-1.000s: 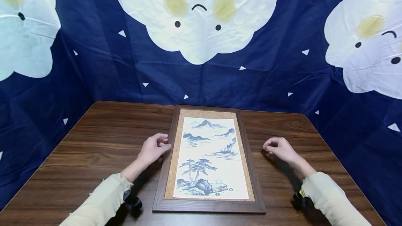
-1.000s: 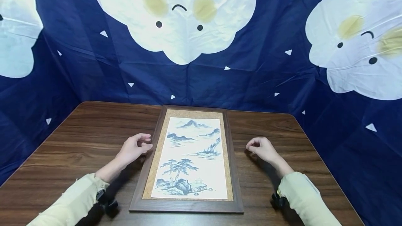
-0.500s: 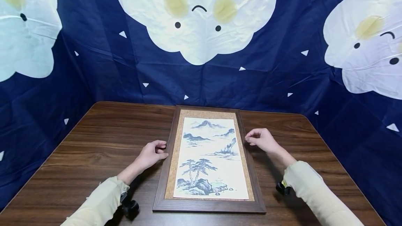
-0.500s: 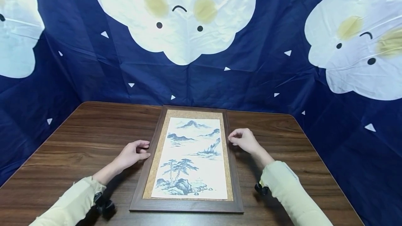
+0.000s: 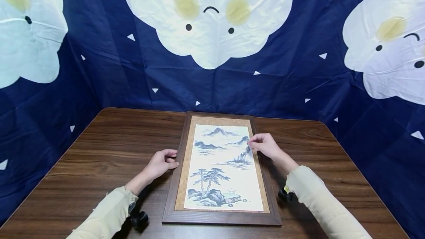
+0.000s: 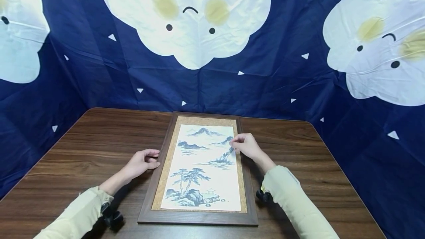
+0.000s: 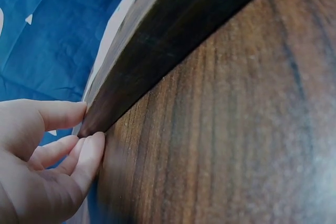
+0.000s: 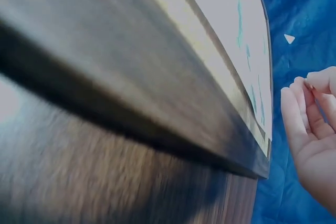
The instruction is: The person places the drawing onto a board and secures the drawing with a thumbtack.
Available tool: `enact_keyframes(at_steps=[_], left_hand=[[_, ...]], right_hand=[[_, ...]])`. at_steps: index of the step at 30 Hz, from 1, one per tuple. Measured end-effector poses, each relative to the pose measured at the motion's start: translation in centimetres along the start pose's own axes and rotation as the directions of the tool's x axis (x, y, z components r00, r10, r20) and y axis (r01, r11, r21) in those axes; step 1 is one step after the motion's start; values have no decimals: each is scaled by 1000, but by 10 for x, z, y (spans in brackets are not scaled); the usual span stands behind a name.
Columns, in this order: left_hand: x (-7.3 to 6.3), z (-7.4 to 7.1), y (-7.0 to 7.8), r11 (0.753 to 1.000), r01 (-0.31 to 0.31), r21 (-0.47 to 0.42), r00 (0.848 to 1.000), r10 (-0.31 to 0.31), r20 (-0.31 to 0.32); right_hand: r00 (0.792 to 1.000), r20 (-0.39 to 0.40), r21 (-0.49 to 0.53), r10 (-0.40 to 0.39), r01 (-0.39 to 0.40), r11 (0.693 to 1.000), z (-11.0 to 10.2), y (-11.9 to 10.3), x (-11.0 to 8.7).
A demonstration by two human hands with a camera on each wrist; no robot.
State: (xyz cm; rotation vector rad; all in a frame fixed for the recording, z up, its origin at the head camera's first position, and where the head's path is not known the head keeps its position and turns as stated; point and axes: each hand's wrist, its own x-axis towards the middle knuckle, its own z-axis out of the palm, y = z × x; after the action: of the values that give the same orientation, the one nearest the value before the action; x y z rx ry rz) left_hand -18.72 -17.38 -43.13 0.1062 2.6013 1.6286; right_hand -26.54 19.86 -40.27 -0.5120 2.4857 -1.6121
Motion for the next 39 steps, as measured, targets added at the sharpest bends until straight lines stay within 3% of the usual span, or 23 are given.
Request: enact_keyframes(at_steps=[15,25,32,39], left_hand=[[0,2,-4,999,20,-40,1000,-20,-4],[1,2,-4,999,8,-45,1000,-9,-11],[0,2,-4,999,17,-48,1000,-17,-16],[0,1,-4,998,23,-54,1000,-24,-14]], right_hand=[[990,66,188,126,-136,973,14,-1,7],[984,112,193,140,-160,968,20,-1,12],[969,135,169,205,-226,959,21,-5,16],[966,120,168,227,-245,955,22,-6,23]])
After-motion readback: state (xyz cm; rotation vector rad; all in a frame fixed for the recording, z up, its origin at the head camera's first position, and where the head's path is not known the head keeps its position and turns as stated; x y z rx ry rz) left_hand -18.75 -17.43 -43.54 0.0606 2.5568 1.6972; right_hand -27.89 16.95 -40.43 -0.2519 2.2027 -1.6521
